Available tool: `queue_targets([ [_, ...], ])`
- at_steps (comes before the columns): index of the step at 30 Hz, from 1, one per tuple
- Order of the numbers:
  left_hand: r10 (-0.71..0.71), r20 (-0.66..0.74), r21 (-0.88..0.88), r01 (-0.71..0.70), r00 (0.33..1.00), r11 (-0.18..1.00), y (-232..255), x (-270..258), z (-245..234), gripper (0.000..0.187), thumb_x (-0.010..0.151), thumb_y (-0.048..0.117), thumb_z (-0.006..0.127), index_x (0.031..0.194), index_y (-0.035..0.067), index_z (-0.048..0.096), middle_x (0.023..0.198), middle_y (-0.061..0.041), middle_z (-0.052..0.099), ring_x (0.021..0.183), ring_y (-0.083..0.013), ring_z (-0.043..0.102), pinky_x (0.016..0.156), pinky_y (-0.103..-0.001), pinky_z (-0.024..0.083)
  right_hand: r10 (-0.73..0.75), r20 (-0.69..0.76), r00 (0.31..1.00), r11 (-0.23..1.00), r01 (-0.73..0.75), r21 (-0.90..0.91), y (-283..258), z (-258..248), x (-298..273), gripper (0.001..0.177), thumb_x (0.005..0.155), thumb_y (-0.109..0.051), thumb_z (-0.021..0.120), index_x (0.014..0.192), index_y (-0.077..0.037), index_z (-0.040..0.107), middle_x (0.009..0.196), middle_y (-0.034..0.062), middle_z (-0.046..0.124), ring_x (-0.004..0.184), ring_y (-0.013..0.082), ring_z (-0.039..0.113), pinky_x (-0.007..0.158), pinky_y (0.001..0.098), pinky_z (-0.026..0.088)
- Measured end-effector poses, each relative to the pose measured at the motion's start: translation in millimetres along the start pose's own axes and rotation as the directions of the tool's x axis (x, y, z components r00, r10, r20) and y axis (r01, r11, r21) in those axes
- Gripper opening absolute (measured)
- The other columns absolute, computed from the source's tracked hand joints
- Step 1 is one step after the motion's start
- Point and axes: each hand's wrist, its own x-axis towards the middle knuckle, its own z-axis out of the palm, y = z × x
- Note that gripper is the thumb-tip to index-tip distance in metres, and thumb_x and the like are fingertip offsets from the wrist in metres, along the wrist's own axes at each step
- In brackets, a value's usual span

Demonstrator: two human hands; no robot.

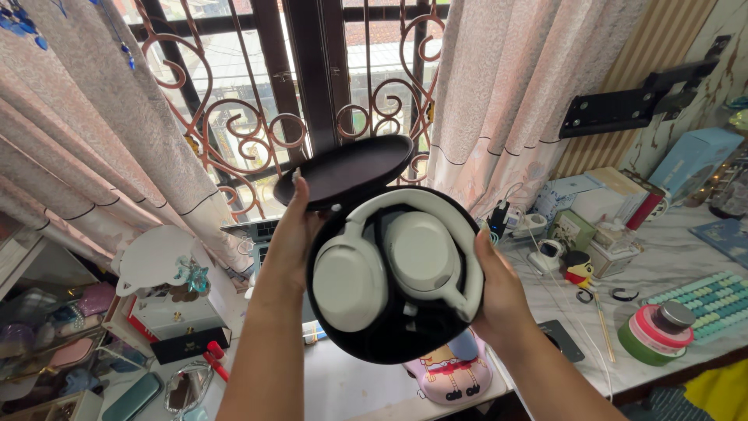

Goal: The person places a pair of headphones into a black carrying case, zips it closed, and moves a dark blue mug to a side table before returning to connect a white cable to a power bank and reorganize several jars on a rotating cosmetic organizer.

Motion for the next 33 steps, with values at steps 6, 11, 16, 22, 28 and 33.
queue_targets([
  [6,0.171,0.194,0.041,-0.182,0.966,0.982,-17,11,2,0.104,0.082,0.083,0.023,0.158,0.013,0.03,0.159,-0.005,0.046,0.146,-0.0207,0.044,0.124,-0.041,0.031,0.148,-0.048,0.988,0.986,-0.144,0.085,-4,-9,0,0.07,0.102,-0.054,0.036,0.14,0.002,0.054,0.131,0.0191,0.066,0.119,0.0291,0.064,0.102,0.0443,0.049],
  [11,0.126,0.41,-0.211,-0.041,0.903,0.977,-22,9,-6,0.127,0.077,0.095,0.015,0.162,0.003,0.035,0.165,-0.016,0.03,0.147,-0.0295,0.033,0.126,-0.047,0.024,0.133,-0.089,0.987,0.986,-0.124,0.108,-12,-19,9,0.07,0.101,-0.053,0.034,0.139,0.003,0.054,0.132,0.018,0.067,0.122,0.028,0.064,0.104,0.043,0.049],
  [16,0.004,0.432,0.197,-0.099,0.902,0.975,-19,-1,0,0.102,0.09,0.076,0.039,0.155,-0.003,0.033,0.166,-0.002,0.032,0.154,-0.0286,0.03,0.12,-0.05,0.033,0.061,-0.231,0.971,0.996,-0.044,0.077,-8,-37,23,0.058,0.104,-0.047,0.043,0.141,-0.003,0.054,0.137,0.0123,0.062,0.126,0.0254,0.059,0.107,0.0404,0.047],
  [22,-0.164,0.253,0.027,0.163,0.953,0.986,-32,-29,10,0.067,0.097,0.018,0.062,0.156,0.001,0.035,0.135,-0.02,0.061,0.121,-0.0268,0.059,0.092,-0.035,0.055,0.155,-0.264,0.952,0.972,-0.1,0.213,-12,-34,25,0.075,0.09,-0.064,0.038,0.137,-0.008,0.057,0.136,0.0134,0.065,0.127,0.0284,0.061,0.104,0.0464,0.048],
  [28,-0.137,0.083,0.054,0.133,0.987,0.99,-35,-32,16,0.06,0.093,0.018,0.064,0.146,-0.001,0.044,0.126,-0.015,0.063,0.11,-0.0171,0.067,0.088,-0.029,0.061,0.211,-0.043,0.977,0.978,-0.211,0.007,-28,-41,22,0.062,0.086,-0.043,0.06,0.135,-0.005,0.057,0.132,0.0145,0.068,0.122,0.0271,0.065,0.101,0.0483,0.052],
  [33,-0.244,0.1,0.196,0.221,0.965,0.955,-32,-23,-4,0.065,0.086,0.019,0.069,0.143,0.004,0.043,0.124,-0.01,0.066,0.108,-0.0131,0.07,0.092,-0.028,0.059,0.199,0.055,0.978,0.976,-0.193,-0.097,-23,-64,29,0.056,0.091,-0.021,0.068,0.136,0.007,0.051,0.122,0.0182,0.068,0.105,0.0227,0.071,0.094,0.0404,0.057],
])
